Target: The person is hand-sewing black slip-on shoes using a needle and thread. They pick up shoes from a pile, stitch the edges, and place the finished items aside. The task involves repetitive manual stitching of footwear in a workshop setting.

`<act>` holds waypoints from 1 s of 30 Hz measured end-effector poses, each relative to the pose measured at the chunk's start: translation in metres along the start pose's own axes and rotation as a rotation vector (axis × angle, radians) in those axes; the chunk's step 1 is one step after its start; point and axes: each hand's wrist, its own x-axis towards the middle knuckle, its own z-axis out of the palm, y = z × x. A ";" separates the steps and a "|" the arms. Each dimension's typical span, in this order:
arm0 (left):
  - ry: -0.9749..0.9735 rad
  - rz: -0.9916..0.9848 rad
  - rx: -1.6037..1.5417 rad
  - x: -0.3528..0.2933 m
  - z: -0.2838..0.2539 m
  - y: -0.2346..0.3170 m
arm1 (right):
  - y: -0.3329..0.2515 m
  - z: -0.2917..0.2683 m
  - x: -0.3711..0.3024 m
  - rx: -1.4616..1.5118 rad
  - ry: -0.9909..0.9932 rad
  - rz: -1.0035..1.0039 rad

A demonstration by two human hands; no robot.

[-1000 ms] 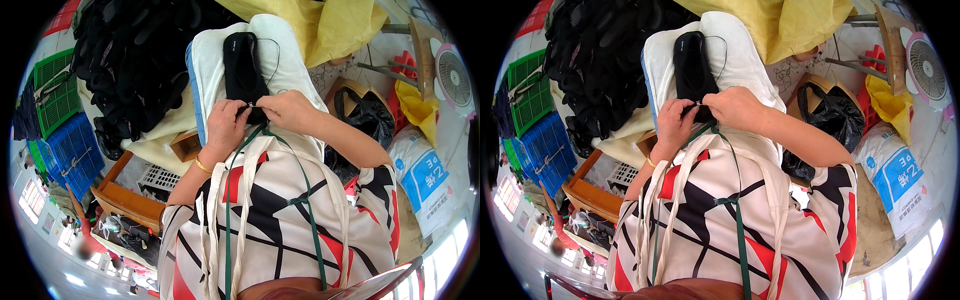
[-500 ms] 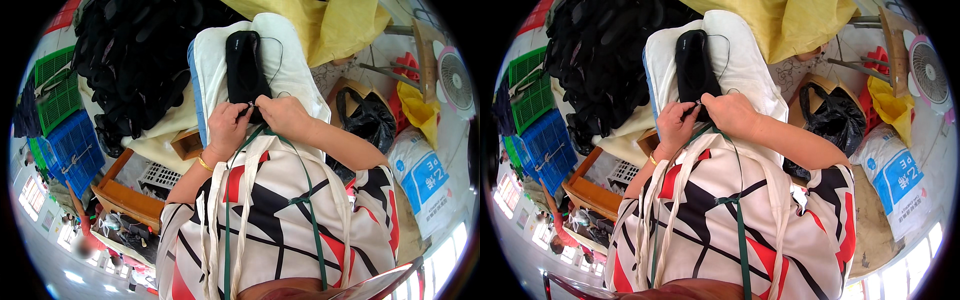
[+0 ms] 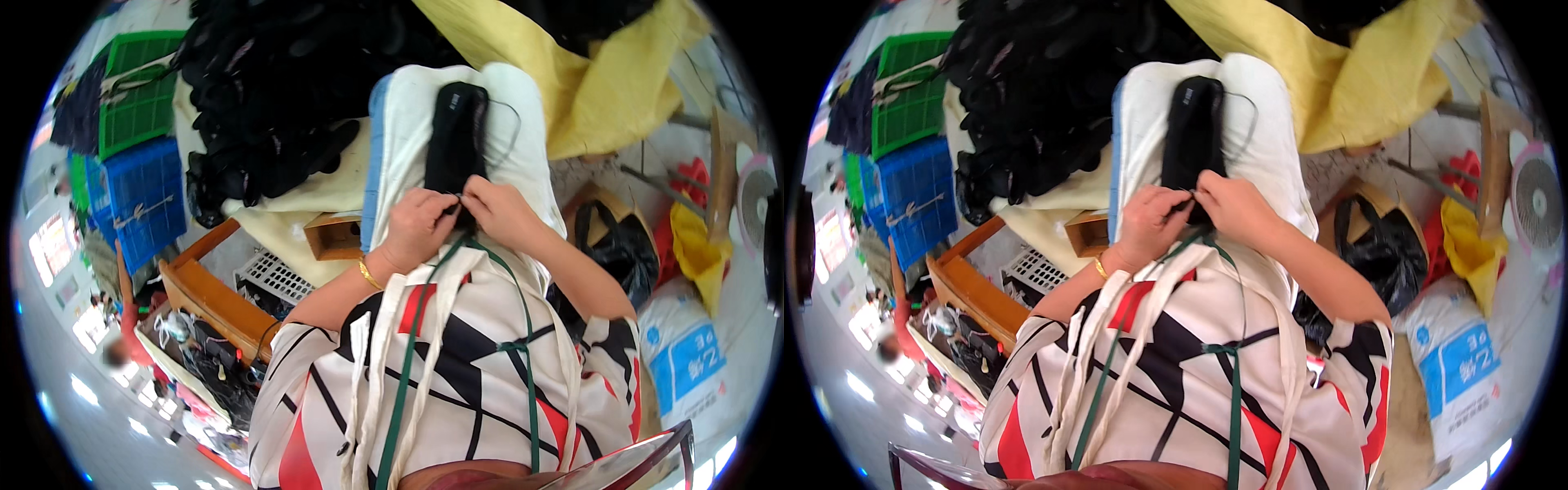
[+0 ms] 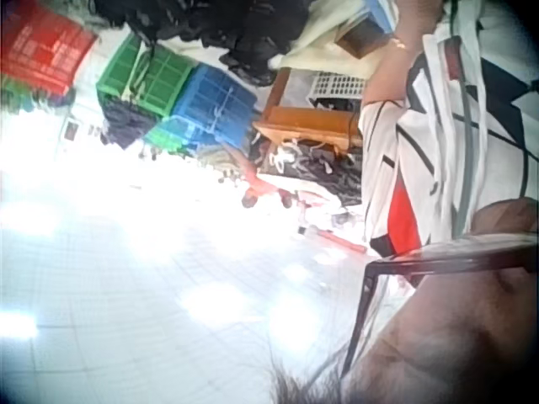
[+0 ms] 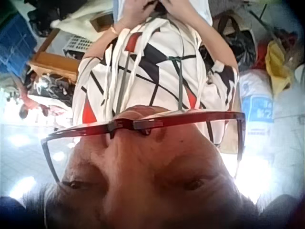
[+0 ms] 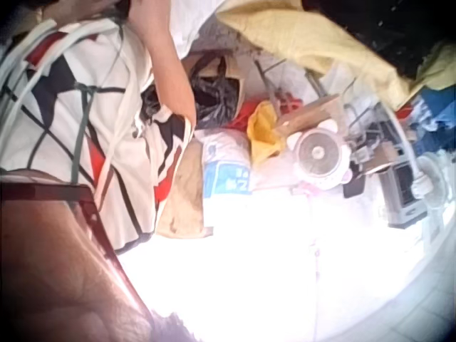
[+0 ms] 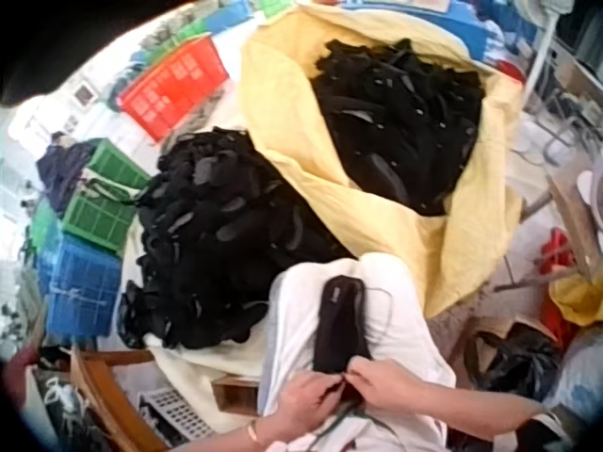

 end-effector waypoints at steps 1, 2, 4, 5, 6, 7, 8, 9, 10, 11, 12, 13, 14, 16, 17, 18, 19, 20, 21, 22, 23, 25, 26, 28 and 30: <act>0.014 -0.019 -0.021 -0.001 0.001 0.002 | 0.001 0.001 -0.003 0.014 0.000 0.003; 0.019 -0.038 -0.005 -0.004 0.000 0.001 | 0.001 0.002 -0.005 0.029 0.002 0.008; 0.033 -0.036 -0.017 -0.007 0.002 -0.001 | -0.001 0.002 -0.009 0.047 -0.020 0.059; 0.036 -0.040 -0.038 -0.007 0.002 -0.004 | -0.004 0.001 -0.005 0.077 -0.028 0.081; 0.026 -0.058 -0.059 -0.008 0.002 -0.003 | -0.007 0.001 -0.004 0.108 -0.039 0.114; 0.012 -0.073 -0.087 -0.006 0.001 -0.001 | -0.009 0.001 -0.004 0.138 -0.043 0.153; 0.015 -0.038 -0.090 -0.004 0.001 -0.001 | -0.011 0.001 -0.003 0.128 -0.030 0.146; 0.000 -0.046 -0.096 -0.003 0.001 0.001 | -0.012 0.000 -0.002 0.116 -0.015 0.141; -0.006 -0.029 -0.099 -0.003 0.002 0.001 | -0.012 0.000 0.000 0.105 0.001 0.134; -0.011 -0.012 -0.103 -0.004 0.003 0.000 | -0.009 0.004 0.001 0.106 0.044 0.098; -0.015 0.001 -0.105 -0.005 0.006 -0.003 | -0.004 0.010 0.003 0.107 0.087 0.062; -0.030 0.024 -0.101 -0.004 0.005 -0.004 | -0.001 0.014 0.005 0.106 0.127 0.021; -0.044 0.028 -0.103 -0.005 0.005 -0.005 | -0.001 0.012 0.006 0.096 0.101 0.030; -0.058 0.069 -0.077 -0.005 0.004 -0.008 | -0.013 -0.004 0.008 0.217 -0.101 0.193; -0.062 0.105 -0.054 -0.006 0.004 -0.010 | -0.022 -0.014 0.010 0.278 -0.202 0.271; -0.069 0.143 -0.029 -0.006 0.003 -0.011 | -0.029 -0.027 0.012 0.216 -0.247 0.286; -0.075 0.161 -0.016 -0.006 0.002 -0.011 | -0.024 -0.028 0.015 0.091 -0.160 0.146; -0.080 0.178 -0.003 -0.005 0.000 -0.010 | -0.017 -0.028 0.019 -0.034 -0.073 0.005; -0.085 0.197 0.009 -0.004 0.000 -0.010 | -0.016 -0.029 0.020 -0.162 0.017 -0.134; -0.084 0.207 0.016 -0.004 0.000 -0.010 | -0.019 -0.029 0.022 -0.159 0.021 -0.138; -0.083 0.216 0.024 -0.004 0.000 -0.009 | -0.021 -0.028 0.023 -0.168 -0.020 -0.137; -0.084 0.229 0.030 -0.003 -0.001 -0.010 | -0.024 -0.027 0.026 -0.183 -0.099 -0.136; -0.085 0.233 0.029 -0.003 -0.001 -0.010 | -0.024 -0.024 0.026 -0.215 -0.081 -0.152; -0.090 0.230 0.018 -0.002 -0.001 -0.010 | -0.020 -0.014 0.026 -0.274 -0.045 -0.184; -0.097 0.218 -0.005 -0.003 0.000 -0.011 | -0.022 -0.005 0.024 -0.362 0.033 -0.283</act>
